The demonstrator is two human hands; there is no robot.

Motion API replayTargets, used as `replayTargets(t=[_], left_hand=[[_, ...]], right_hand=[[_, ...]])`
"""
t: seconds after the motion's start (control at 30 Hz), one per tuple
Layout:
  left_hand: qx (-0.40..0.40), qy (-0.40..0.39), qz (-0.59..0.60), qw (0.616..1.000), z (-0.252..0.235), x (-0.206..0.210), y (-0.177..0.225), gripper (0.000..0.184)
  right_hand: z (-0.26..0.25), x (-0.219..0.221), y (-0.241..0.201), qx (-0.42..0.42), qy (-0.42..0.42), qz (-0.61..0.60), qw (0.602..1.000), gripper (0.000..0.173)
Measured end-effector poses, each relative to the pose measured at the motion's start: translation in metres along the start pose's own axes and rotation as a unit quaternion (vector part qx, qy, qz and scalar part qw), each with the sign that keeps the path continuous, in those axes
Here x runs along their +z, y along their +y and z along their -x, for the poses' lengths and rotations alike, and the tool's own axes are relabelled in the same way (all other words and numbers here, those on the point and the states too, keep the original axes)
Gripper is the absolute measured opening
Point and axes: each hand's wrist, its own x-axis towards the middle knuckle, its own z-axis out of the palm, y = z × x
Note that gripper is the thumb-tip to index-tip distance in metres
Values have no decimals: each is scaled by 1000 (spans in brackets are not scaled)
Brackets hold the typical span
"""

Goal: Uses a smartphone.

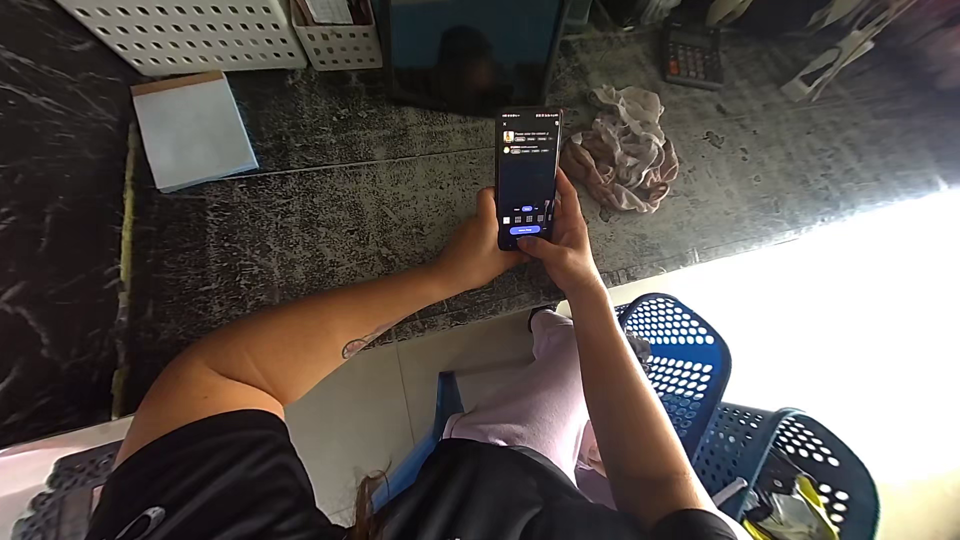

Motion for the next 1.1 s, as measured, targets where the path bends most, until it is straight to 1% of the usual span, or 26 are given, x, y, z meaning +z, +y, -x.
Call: replayTargets(t=[0.1,0.23,0.43,0.57,0.7,0.77,0.87,0.93,1.0,1.07,1.1], left_hand=[[-3,1,-5,1000,0,0,1,95],[-6,-2,0,1000,0,0,-2,99],[-27,-14,-5,1000,-2,-1,3,99],[-31,-19,1,999,-2,-2,2,99],[-50,-25,16,998,-2,-3,7,102],[-51,-28,17,998,-3,-4,8,102],[-25,-20,28,999,-6,-2,2,104],[0,-11,8,1000,-7,-1,-3,108],[-18,-16,-31,999,-6,-1,-2,112],[-42,-25,-56,997,-5,-4,6,121],[-38,-15,-56,998,-2,-7,14,128]], right_hand=[[0,3,-1,0,10,23,1000,105],[0,-2,3,-7,-8,-12,1000,96],[-1,-2,3,-1,-2,-40,999,89],[0,-1,3,1,14,-27,1000,87],[-2,-2,2,4,14,-59,998,84],[-3,-2,0,21,30,-83,996,78],[-4,-3,0,43,76,-113,990,55],[-5,-3,1,47,118,-138,982,45],[-6,-3,2,54,156,-159,973,36],[-3,-2,-1,75,173,-161,969,32],[0,0,-4,96,177,-155,967,31]])
